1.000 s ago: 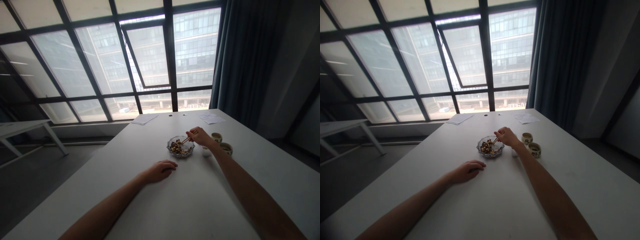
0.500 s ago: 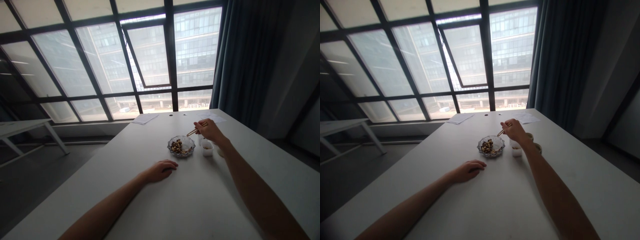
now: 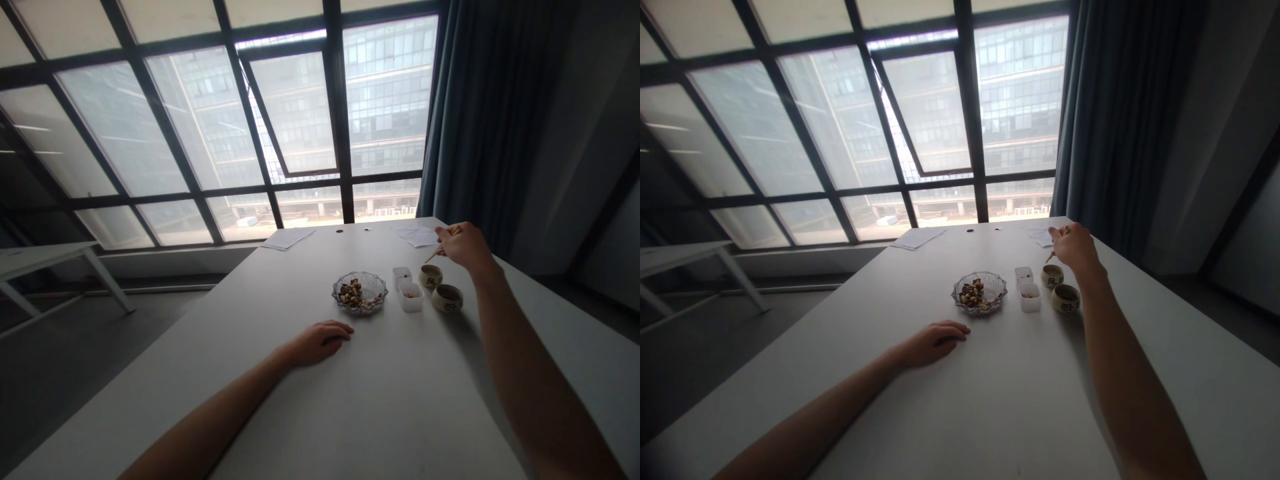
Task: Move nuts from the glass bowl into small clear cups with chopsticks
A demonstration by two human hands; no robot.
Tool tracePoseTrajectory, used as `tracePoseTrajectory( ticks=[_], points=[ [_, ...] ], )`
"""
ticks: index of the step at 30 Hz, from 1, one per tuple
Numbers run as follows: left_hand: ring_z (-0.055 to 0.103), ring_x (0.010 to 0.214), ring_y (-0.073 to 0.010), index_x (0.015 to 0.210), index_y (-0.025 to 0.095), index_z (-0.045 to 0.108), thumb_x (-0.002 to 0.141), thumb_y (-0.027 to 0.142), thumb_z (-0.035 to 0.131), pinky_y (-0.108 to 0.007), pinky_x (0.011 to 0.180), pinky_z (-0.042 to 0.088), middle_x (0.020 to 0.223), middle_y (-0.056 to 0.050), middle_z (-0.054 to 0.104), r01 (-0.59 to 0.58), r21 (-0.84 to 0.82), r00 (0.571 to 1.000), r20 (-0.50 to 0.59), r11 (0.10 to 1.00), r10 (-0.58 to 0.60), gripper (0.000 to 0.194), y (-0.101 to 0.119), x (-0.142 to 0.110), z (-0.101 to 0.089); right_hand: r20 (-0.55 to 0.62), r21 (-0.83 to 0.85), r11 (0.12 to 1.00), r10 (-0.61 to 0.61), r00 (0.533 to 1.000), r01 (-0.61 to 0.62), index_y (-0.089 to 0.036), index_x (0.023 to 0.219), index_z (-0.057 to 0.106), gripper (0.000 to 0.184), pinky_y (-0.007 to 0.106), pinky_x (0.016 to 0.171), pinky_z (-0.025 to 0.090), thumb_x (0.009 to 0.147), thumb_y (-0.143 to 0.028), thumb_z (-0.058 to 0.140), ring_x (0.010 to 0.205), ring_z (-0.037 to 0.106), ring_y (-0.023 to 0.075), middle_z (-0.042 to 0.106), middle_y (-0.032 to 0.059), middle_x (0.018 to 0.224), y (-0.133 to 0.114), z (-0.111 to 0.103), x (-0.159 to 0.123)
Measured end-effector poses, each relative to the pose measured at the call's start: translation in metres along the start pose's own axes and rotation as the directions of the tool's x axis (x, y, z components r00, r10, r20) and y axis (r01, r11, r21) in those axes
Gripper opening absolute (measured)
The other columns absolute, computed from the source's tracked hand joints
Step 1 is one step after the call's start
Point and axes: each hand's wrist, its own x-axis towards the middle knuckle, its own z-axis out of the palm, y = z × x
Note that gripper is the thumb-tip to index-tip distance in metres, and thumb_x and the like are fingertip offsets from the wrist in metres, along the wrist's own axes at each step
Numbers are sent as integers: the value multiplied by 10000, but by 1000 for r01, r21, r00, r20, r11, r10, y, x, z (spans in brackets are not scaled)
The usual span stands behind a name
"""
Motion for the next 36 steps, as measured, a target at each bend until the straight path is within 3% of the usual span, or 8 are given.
tracePoseTrajectory(
  ticks=[3,8,11,16,18,21,28,36],
  points=[
    [645,1257,-221,1252,225,705,1009,226,557,-325,1115,491,1360,-91,686,-3,-4,1000,-4,1000,3,284,-1,2,2,-60,162,987,15,998,-5,-181,760,685,364,398,676,615,956,-486,654,662,760,275,735,122,705,-7,8,-3],
    [644,1259,-225,1248,221,707,1015,240,555,-333,1116,492,1363,-98,685,2,-8,1000,-2,1000,-2,279,1,11,4,204,368,930,-91,975,10,-157,773,703,337,322,587,640,974,-426,670,608,758,217,772,124,787,-34,23,-19],
    [640,1266,-227,1256,220,704,1017,245,555,-339,1123,487,1368,-100,682,-1,-11,1000,-1,1000,1,283,3,16,5,360,356,934,-98,928,-40,-140,700,681,376,297,543,626,987,-383,665,564,749,220,752,127,688,-46,35,-29],
    [641,1266,-225,1254,228,706,1014,247,562,-338,1125,489,1367,-90,684,-5,-8,1000,-5,1000,5,281,6,21,6,492,234,972,-93,866,-29,-128,639,658,437,265,499,595,1004,-367,641,521,730,213,732,137,620,-46,59,-36],
    [641,1265,-225,1257,230,705,1012,245,565,-340,1126,488,1367,-89,684,-4,-4,1000,-3,1000,4,282,7,22,6,501,242,970,-132,855,8,-117,665,680,411,253,522,597,1006,-344,643,562,744,210,748,143,659,-44,67,-36],
    [642,1261,-226,1264,229,702,1013,245,564,-344,1125,490,1367,-92,683,0,-3,1000,-4,1000,0,287,7,23,7,435,278,958,-188,881,67,-106,741,717,344,244,552,599,1007,-313,646,625,763,209,773,150,740,-40,71,-34],
    [644,1253,-224,1262,230,700,1008,223,557,-349,1123,490,1365,-89,683,3,-5,1000,-3,1000,-3,291,5,24,9,421,270,963,-140,896,24,-111,714,701,365,247,512,587,1002,-331,655,584,757,219,758,150,688,-34,68,-28],
    [645,1259,-223,1256,229,704,1013,242,561,-338,1116,495,1366,-93,685,0,-8,1000,-3,1000,0,282,13,21,5,449,277,961,-139,882,10,-124,689,687,408,230,500,581,973,-417,686,567,752,212,760,148,676,-31,84,-31]
  ],
)
